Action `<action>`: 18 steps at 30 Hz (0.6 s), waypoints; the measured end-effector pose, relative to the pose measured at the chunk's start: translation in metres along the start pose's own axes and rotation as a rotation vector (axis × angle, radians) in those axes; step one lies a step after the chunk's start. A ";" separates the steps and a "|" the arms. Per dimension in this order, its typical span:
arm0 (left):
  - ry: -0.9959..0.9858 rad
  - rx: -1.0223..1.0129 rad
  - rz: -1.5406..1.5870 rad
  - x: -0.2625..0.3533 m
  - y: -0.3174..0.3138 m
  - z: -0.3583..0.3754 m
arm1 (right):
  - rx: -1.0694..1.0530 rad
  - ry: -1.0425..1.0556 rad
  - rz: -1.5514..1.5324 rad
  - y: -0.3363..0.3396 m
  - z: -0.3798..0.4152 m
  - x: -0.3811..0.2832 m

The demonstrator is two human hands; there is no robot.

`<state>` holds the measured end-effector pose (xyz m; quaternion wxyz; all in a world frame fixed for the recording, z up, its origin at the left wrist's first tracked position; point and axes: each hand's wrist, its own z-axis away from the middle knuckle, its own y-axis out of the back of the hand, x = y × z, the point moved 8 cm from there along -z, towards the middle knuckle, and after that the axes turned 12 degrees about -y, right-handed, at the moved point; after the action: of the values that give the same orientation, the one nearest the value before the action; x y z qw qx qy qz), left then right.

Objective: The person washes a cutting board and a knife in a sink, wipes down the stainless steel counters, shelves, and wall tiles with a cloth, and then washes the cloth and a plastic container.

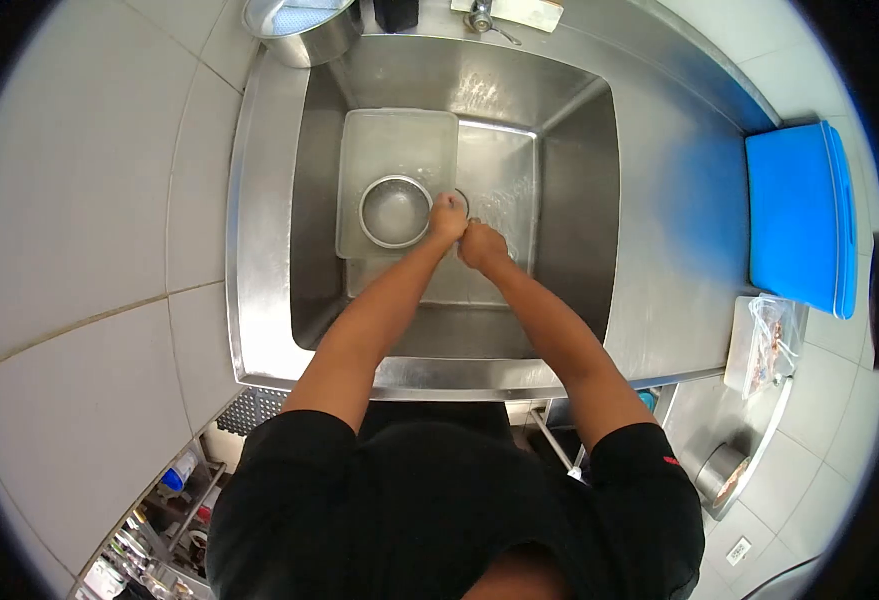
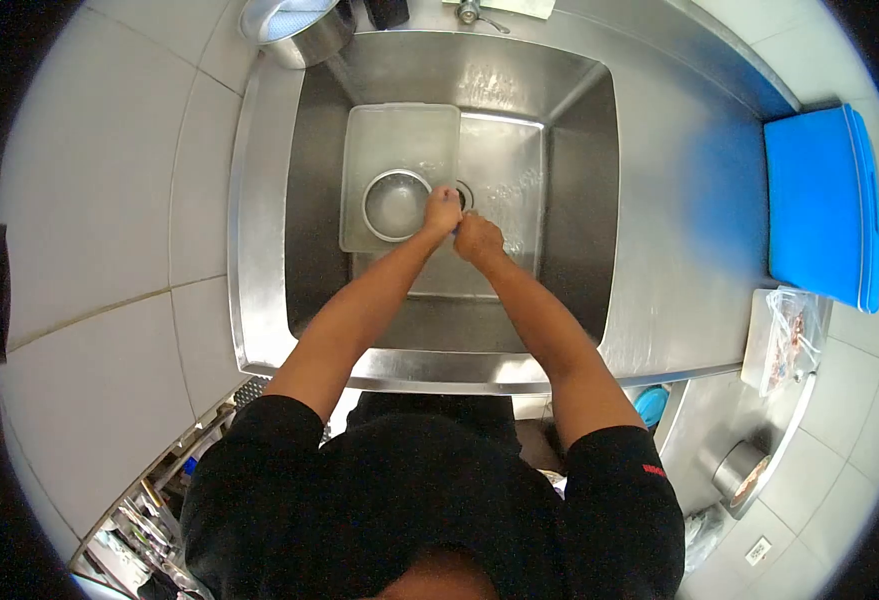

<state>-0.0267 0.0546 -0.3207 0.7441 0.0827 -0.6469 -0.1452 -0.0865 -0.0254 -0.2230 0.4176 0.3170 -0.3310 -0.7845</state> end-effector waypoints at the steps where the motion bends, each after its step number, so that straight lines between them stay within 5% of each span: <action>1: 0.002 -0.001 0.003 -0.005 0.004 -0.002 | -0.031 -0.091 0.050 -0.002 -0.004 0.008; 5: -0.013 0.070 -0.271 0.022 0.085 0.003 | -0.096 -0.226 0.033 0.059 0.033 -0.003; 7: -0.055 0.077 -0.957 -0.029 0.101 -0.007 | -0.098 -0.161 -0.166 0.088 0.057 -0.001; 9: 0.184 -0.123 -1.271 -0.087 0.115 -0.025 | 0.004 -0.061 -0.509 0.111 0.081 0.012; 11: 0.255 -0.032 -1.071 -0.138 0.127 -0.024 | 0.103 -0.062 -0.850 0.123 0.112 0.039; 12: 0.163 -0.252 -1.182 -0.173 0.127 -0.034 | 0.113 -0.061 -1.065 0.130 0.131 0.055; 13: 0.425 -0.182 -1.217 -0.198 0.128 -0.042 | 0.208 -0.040 -1.059 0.148 0.154 0.071; 14: 0.332 -0.499 -0.512 -0.226 0.146 -0.055 | 0.288 -0.025 -1.049 0.159 0.179 0.084; 15: -0.045 -0.493 -1.017 -0.280 0.130 -0.057 | 0.343 -0.093 -1.058 0.165 0.202 0.109; 17: 0.528 -0.226 -0.086 -0.191 0.139 -0.018 | 0.691 -0.153 -0.881 0.176 0.256 0.174; 18: 0.525 -0.249 -0.087 -0.161 0.131 -0.013 | 0.858 -0.223 -0.867 0.176 0.285 0.212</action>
<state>-0.0191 0.2296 -0.4333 0.8836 0.0534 -0.4051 -0.2289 -0.3245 -0.2125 0.0337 -0.1410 0.4784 -0.4998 -0.7081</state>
